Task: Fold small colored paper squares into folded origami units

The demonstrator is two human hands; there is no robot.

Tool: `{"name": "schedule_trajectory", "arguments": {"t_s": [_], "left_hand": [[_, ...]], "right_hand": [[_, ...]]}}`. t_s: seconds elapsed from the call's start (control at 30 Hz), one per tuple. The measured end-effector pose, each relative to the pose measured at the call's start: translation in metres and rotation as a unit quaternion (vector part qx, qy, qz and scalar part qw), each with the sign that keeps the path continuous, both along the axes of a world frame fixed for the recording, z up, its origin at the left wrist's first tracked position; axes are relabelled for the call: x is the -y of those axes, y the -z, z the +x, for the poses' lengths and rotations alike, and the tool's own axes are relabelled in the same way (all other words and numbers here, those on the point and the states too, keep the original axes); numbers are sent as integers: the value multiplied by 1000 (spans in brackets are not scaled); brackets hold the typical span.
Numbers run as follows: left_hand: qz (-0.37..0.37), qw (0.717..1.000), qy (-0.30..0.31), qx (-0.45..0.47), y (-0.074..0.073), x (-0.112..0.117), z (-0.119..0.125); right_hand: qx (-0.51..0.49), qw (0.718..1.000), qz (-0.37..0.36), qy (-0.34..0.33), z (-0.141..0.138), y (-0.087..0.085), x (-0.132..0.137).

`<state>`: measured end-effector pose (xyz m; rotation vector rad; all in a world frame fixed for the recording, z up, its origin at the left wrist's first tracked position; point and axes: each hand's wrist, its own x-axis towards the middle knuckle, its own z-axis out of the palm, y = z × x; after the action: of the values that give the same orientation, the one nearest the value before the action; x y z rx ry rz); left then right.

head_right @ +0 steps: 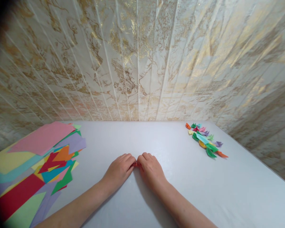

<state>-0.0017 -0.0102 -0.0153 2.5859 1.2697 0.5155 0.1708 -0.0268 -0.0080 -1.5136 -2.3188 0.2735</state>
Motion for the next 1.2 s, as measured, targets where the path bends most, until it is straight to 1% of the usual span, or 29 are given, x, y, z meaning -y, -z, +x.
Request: {"name": "schedule_trajectory", "arguments": {"t_s": [0.1,0.3,0.4,0.5,0.6,0.77,0.87,1.0,1.2], "left_hand": [[0,1000,5,-10,-3,2,1],[-53,999,-9,4,-12,7,2],[-81,996,-23,26,-14,7,1],[-92,994,-39,45,-14,6,0],[-87,994,-52,47,-13,4,0],[-61,996,-64,17,-12,4,1],[-46,997,-70,-2,-10,6,2],[-28,997,-76,-20,-8,6,4],[-30,994,-90,-63,-14,6,7]], "right_hand": [[10,1000,-26,-5,0,-3,0],[-21,996,-88,-13,4,-12,1],[-52,992,-117,-1,8,-15,0],[-65,989,-134,27,11,-14,-3],[-60,987,-138,55,11,-10,-4],[-35,990,-119,72,8,-7,-4],[-7,991,-107,80,5,-8,-3],[43,989,-108,87,2,-10,-2],[78,985,-120,99,-3,-14,-1]]}}
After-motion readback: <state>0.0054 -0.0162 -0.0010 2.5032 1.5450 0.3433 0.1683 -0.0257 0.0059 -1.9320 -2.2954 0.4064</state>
